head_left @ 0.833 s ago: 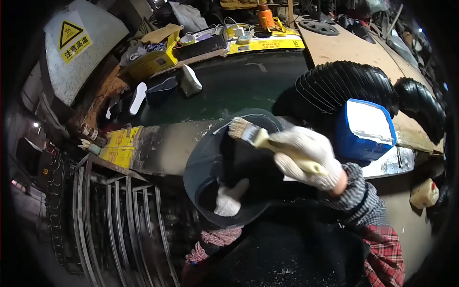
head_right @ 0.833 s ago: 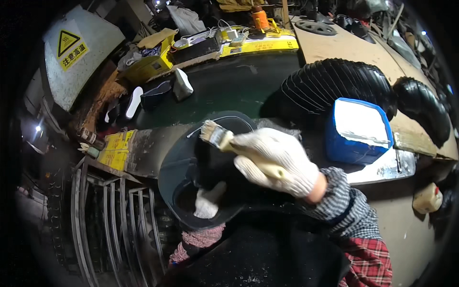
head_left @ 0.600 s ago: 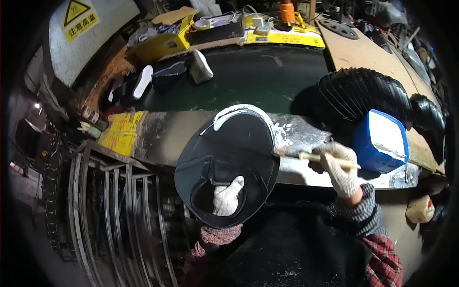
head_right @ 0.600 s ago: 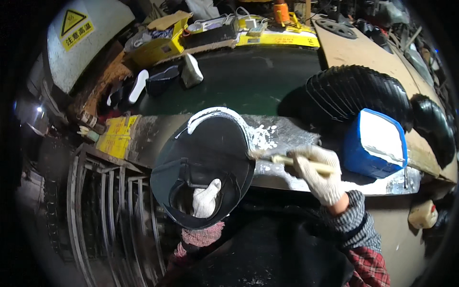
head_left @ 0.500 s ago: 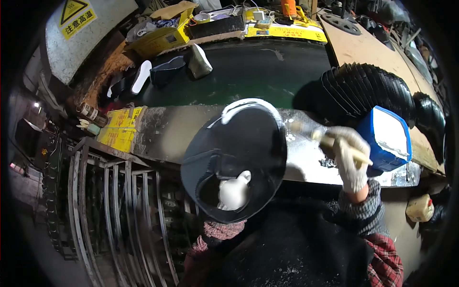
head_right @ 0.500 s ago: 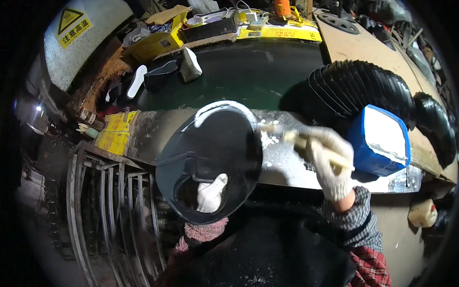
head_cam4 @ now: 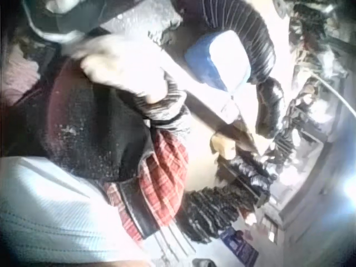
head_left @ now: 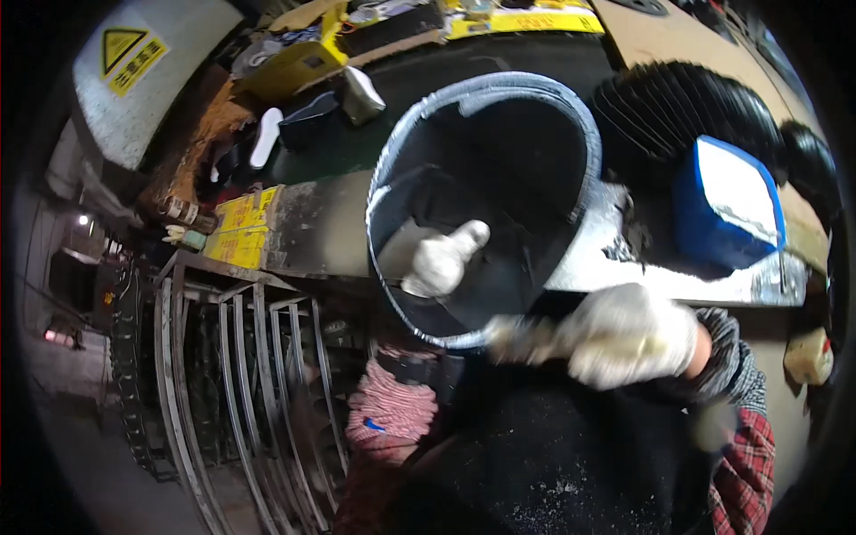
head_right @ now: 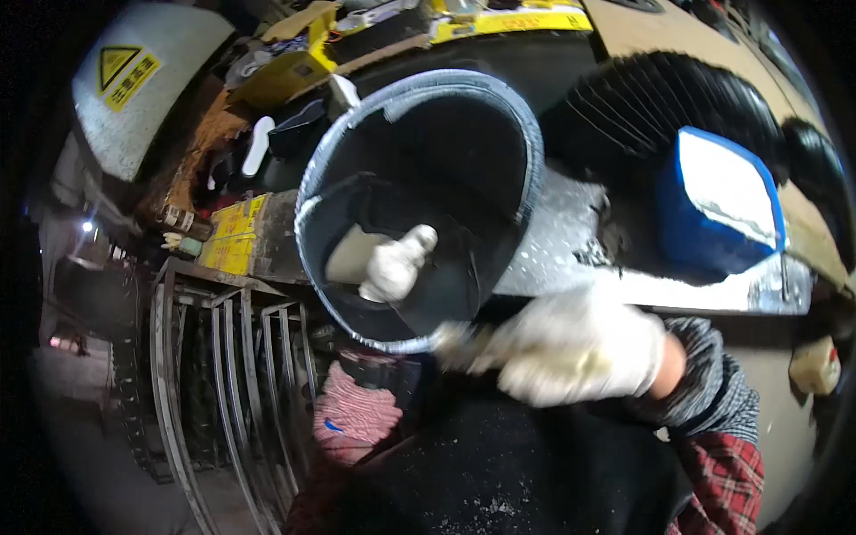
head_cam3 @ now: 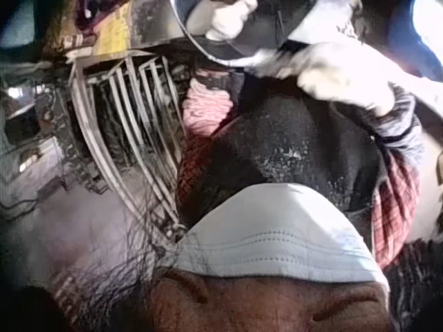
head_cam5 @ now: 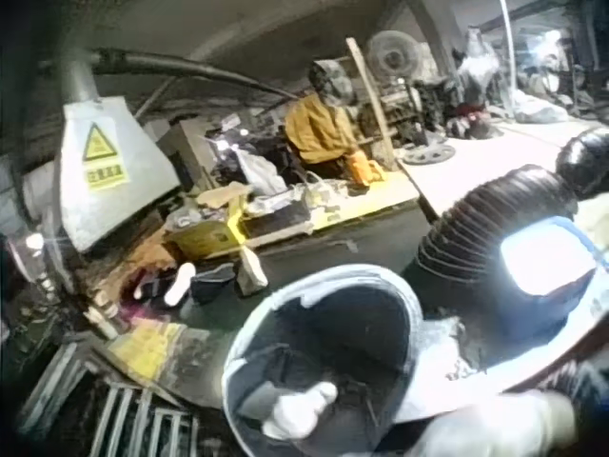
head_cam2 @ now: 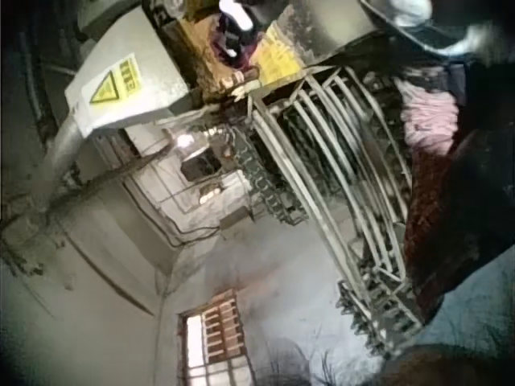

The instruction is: Applying adhesive to shoe soles and components using a brush.

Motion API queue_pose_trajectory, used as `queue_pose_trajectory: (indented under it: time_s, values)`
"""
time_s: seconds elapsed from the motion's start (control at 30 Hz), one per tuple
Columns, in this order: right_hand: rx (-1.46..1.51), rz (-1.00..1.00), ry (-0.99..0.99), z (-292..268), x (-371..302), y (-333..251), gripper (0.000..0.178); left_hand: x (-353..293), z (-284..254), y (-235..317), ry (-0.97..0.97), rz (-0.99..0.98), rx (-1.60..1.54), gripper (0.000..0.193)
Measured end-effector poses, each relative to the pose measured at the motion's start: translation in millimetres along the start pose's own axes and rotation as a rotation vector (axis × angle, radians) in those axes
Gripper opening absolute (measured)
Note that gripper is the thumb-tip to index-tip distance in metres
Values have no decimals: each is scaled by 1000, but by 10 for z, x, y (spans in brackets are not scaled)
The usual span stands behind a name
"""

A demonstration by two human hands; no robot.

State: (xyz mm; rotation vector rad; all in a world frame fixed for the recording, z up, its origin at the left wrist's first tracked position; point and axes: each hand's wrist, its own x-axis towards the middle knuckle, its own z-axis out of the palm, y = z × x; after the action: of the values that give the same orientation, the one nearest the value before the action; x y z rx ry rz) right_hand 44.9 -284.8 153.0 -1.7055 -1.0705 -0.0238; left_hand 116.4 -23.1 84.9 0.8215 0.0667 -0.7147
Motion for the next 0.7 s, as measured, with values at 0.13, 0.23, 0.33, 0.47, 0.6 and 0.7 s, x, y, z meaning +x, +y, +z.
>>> queue_pose_trajectory:
  time_s: [0.13,0.23,0.33,0.47,0.6,0.7]
  values:
    - [-96,561,829,-138,-548,-114,26,52,117,2,91,169,585,26]
    - [46,275,593,14,-649,-235,25,108,78,-114,147,419,1097,18]
    - [-293,204,469,-257,-654,55,16,-100,93,-239,193,776,1485,18]
    - [-514,191,979,-588,-629,295,21,-60,456,-359,244,236,136,19]
    - [-530,-2,559,-533,-560,383,27,-72,349,-398,216,403,61,38]
    - [-456,133,590,-258,-784,550,29,231,256,-119,405,142,280,42]
